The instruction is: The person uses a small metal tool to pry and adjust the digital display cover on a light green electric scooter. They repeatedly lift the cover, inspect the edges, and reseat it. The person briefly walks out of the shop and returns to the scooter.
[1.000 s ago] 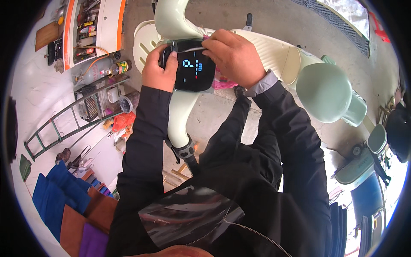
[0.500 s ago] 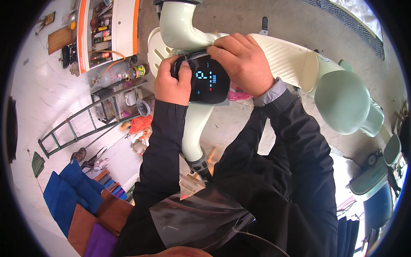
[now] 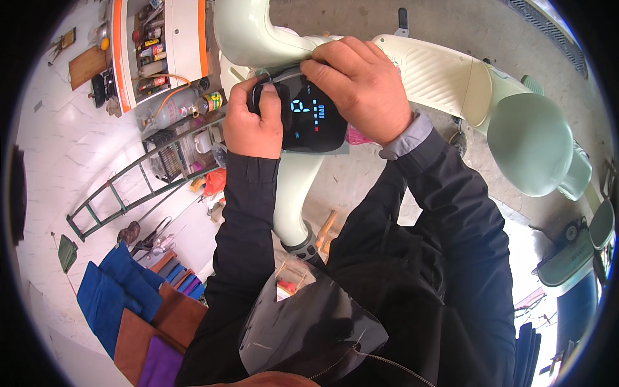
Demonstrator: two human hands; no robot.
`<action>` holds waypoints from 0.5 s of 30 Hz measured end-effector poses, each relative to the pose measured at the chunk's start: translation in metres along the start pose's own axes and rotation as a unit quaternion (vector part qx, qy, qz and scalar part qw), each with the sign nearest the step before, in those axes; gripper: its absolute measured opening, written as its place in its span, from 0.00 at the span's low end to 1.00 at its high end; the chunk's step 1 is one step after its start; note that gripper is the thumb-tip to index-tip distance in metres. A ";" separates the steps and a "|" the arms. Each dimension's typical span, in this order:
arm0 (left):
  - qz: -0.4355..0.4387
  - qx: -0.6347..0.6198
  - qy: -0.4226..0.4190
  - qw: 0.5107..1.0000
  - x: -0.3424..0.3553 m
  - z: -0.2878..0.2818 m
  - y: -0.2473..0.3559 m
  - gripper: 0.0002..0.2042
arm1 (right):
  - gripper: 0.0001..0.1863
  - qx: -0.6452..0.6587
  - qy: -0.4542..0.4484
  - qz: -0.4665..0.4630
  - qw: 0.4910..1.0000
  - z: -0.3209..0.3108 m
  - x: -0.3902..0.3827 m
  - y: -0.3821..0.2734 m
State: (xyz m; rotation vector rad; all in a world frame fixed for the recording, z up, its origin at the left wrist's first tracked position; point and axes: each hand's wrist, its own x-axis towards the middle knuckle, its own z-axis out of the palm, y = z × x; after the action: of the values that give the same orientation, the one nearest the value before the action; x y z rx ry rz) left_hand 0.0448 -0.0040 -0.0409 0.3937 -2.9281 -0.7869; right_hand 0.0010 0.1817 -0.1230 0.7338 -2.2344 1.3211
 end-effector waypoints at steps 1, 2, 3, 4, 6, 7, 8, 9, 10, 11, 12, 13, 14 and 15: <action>0.000 0.001 0.001 1.000 0.000 0.000 0.000 0.13 | 0.17 0.001 0.002 -0.001 1.000 0.001 0.000 0.000; -0.001 0.003 0.002 1.000 0.000 0.000 0.000 0.13 | 0.18 0.001 0.004 -0.003 1.000 0.001 0.000 0.001; -0.001 0.003 0.002 1.000 0.000 0.000 0.000 0.13 | 0.18 0.002 0.007 -0.004 1.000 0.002 0.000 0.001; -0.002 0.004 0.002 1.000 0.000 0.000 0.001 0.13 | 0.17 0.003 0.008 -0.006 1.000 0.002 0.000 0.001; -0.005 0.006 0.002 1.000 0.000 0.000 0.001 0.13 | 0.17 0.006 0.012 -0.006 1.000 0.003 0.001 0.001; -0.006 0.008 0.002 1.000 0.000 0.000 0.002 0.13 | 0.17 0.007 0.012 -0.006 1.000 0.004 0.001 0.001; -0.009 0.011 0.001 1.000 0.000 -0.001 0.002 0.13 | 0.17 0.007 0.012 -0.006 1.000 0.004 0.001 0.001; -0.007 0.009 0.002 1.000 0.000 -0.001 0.002 0.13 | 0.17 0.009 0.014 -0.005 1.000 0.004 0.002 0.001; -0.007 0.007 0.002 1.000 0.000 -0.001 0.002 0.13 | 0.17 0.009 0.012 -0.005 1.000 0.004 0.002 0.001; -0.008 0.005 0.003 1.000 -0.001 -0.001 0.002 0.13 | 0.17 0.009 0.012 -0.005 1.000 0.004 0.002 0.001; -0.005 0.007 0.003 1.000 0.000 -0.001 0.002 0.13 | 0.17 0.009 0.011 -0.005 1.000 0.004 0.002 0.000; -0.002 0.010 0.004 1.000 0.000 -0.001 0.002 0.13 | 0.17 0.007 0.011 -0.005 1.000 0.004 0.003 0.000; 0.001 0.013 0.004 1.000 0.001 -0.001 0.002 0.13 | 0.17 0.005 0.010 -0.004 1.000 0.004 0.003 0.000; 0.002 0.013 0.004 1.000 0.001 -0.001 0.002 0.13 | 0.17 0.005 0.010 -0.003 1.000 0.003 0.004 0.000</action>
State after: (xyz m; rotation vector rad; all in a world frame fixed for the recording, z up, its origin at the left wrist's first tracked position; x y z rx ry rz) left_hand 0.0435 -0.0034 -0.0388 0.3932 -2.9334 -0.7457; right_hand -0.0023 0.1778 -0.1222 0.7280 -2.2094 1.3324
